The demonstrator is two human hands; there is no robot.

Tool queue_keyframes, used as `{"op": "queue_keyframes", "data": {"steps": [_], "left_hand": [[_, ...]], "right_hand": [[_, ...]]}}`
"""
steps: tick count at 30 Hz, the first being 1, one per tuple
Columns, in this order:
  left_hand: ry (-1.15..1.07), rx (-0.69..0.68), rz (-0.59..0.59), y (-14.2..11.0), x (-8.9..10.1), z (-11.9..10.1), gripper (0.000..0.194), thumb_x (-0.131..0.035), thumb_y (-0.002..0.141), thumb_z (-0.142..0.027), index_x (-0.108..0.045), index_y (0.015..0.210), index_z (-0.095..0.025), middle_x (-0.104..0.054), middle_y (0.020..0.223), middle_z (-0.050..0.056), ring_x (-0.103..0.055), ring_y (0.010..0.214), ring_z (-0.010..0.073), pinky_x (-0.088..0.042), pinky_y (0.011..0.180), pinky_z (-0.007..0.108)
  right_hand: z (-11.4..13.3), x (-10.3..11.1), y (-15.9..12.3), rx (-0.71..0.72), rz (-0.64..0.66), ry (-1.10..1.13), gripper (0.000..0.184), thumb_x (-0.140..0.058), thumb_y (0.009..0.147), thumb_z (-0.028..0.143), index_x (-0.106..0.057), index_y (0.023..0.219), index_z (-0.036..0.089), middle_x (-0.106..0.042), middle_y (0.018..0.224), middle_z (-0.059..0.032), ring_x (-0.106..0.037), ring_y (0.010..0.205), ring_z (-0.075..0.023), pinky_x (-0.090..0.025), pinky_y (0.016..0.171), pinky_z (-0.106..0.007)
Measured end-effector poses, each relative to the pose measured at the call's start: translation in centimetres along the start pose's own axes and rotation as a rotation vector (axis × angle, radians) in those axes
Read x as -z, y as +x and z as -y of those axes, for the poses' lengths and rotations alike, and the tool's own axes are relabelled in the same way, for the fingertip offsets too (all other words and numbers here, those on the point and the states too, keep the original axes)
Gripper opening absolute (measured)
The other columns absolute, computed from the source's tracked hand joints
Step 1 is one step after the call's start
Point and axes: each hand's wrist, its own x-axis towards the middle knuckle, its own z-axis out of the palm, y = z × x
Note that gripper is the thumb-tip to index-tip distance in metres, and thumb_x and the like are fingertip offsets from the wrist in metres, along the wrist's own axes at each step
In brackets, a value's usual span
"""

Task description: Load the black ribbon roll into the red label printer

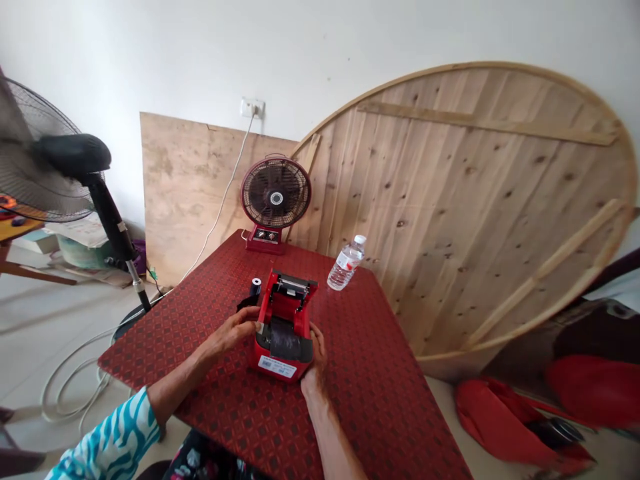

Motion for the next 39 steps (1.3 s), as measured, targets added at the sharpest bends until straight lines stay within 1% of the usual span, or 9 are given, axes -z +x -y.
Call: {"op": "queue_keyframes", "data": {"steps": [7, 12, 18, 21, 25, 27, 30, 33, 39], "left_hand": [[0.153, -0.208, -0.298, 4.0, 6.4, -2.8, 0.055, -0.073, 0.068, -0.057, -0.069, 0.104, -0.016, -0.073, 0.101, 0.01, -0.066, 0.089, 0.0234, -0.047, 0.08, 0.034], [0.215, -0.162, -0.286, 8.7, 8.8, -1.6, 0.051, -0.082, 0.054, -0.049, -0.07, 0.09, -0.016, -0.074, 0.088, 0.008, -0.065, 0.089, 0.0242, -0.047, 0.085, 0.037], [0.217, -0.103, -0.129, 11.4, 7.3, -0.1, 0.059, -0.083, 0.049, -0.041, -0.068, 0.099, -0.013, -0.074, 0.091, 0.01, -0.068, 0.084, 0.0257, -0.051, 0.081, 0.04], [0.237, -0.108, -0.131, 11.7, 7.1, 0.0, 0.064, -0.083, 0.048, -0.041, -0.066, 0.103, -0.013, -0.073, 0.095, 0.011, -0.067, 0.089, 0.0271, -0.051, 0.083, 0.041], [0.294, -0.175, -0.26, 9.7, 6.9, -1.3, 0.054, -0.077, 0.059, -0.049, -0.065, 0.1, -0.016, -0.071, 0.1, 0.009, -0.062, 0.101, 0.0255, -0.044, 0.095, 0.038], [0.347, -0.197, -0.249, 7.9, 5.9, -2.8, 0.045, -0.074, 0.066, -0.049, -0.067, 0.097, -0.017, -0.071, 0.097, 0.007, -0.062, 0.099, 0.0245, -0.043, 0.096, 0.037], [0.594, -0.191, 0.06, 5.8, 3.0, -5.4, 0.029, -0.071, 0.071, -0.044, -0.073, 0.09, -0.022, -0.073, 0.096, 0.006, -0.064, 0.093, 0.0254, -0.046, 0.09, 0.036], [0.81, -0.231, 0.342, 6.0, -0.3, -6.7, 0.021, -0.069, 0.073, -0.033, -0.075, 0.092, -0.027, -0.074, 0.1, 0.004, -0.063, 0.099, 0.0266, -0.043, 0.096, 0.036], [1.161, -0.181, 0.455, 9.5, -3.1, -5.9, 0.021, -0.069, 0.061, -0.014, -0.074, 0.076, -0.027, -0.074, 0.082, 0.006, -0.066, 0.087, 0.029, -0.043, 0.085, 0.036]], "right_hand": [[-0.1, 0.1, 0.1, 0.027, 0.009, -0.027, 0.044, -0.066, 0.071, 0.054, -0.065, 0.103, 0.024, -0.071, 0.076, 0.0012, -0.06, 0.058, -0.0155, -0.043, 0.053, -0.026], [-0.1, -0.3, 0.3, 0.018, -0.004, -0.004, 0.046, -0.068, 0.068, 0.055, -0.066, 0.101, 0.023, -0.072, 0.081, 0.0008, -0.062, 0.066, -0.0165, -0.045, 0.059, -0.027], [0.1, -0.6, 0.2, 0.016, -0.008, 0.001, 0.047, -0.068, 0.068, 0.055, -0.067, 0.101, 0.022, -0.073, 0.084, -0.0006, -0.061, 0.065, -0.0156, -0.045, 0.06, -0.027], [-0.1, -0.7, 0.3, 0.049, 0.013, 0.007, 0.045, -0.067, 0.07, 0.053, -0.067, 0.102, 0.022, -0.074, 0.09, -0.0023, -0.064, 0.073, -0.0176, -0.046, 0.063, -0.027], [-0.3, -0.9, 0.4, 0.054, 0.013, 0.014, 0.042, -0.065, 0.073, 0.051, -0.067, 0.104, 0.023, -0.073, 0.097, -0.0027, -0.064, 0.082, -0.0192, -0.046, 0.066, -0.028], [-0.2, -1.1, 0.4, 0.052, 0.01, 0.021, 0.04, -0.064, 0.075, 0.051, -0.068, 0.103, 0.023, -0.073, 0.095, -0.0017, -0.064, 0.082, -0.0189, -0.046, 0.068, -0.028], [0.1, -1.4, 0.3, 0.072, 0.007, 0.026, 0.037, -0.063, 0.075, 0.049, -0.068, 0.102, 0.024, -0.073, 0.093, -0.0005, -0.063, 0.084, -0.0191, -0.047, 0.071, -0.029], [0.5, -1.6, 0.2, 0.1, -0.003, 0.025, 0.036, -0.064, 0.073, 0.048, -0.069, 0.099, 0.024, -0.073, 0.093, -0.0004, -0.063, 0.086, -0.0198, -0.047, 0.075, -0.03], [1.2, -1.7, 0.0, 0.148, 0.021, -0.022, 0.028, -0.06, 0.078, 0.043, -0.071, 0.098, 0.026, -0.072, 0.1, -0.0001, -0.061, 0.095, -0.02, -0.045, 0.086, -0.032]]}}
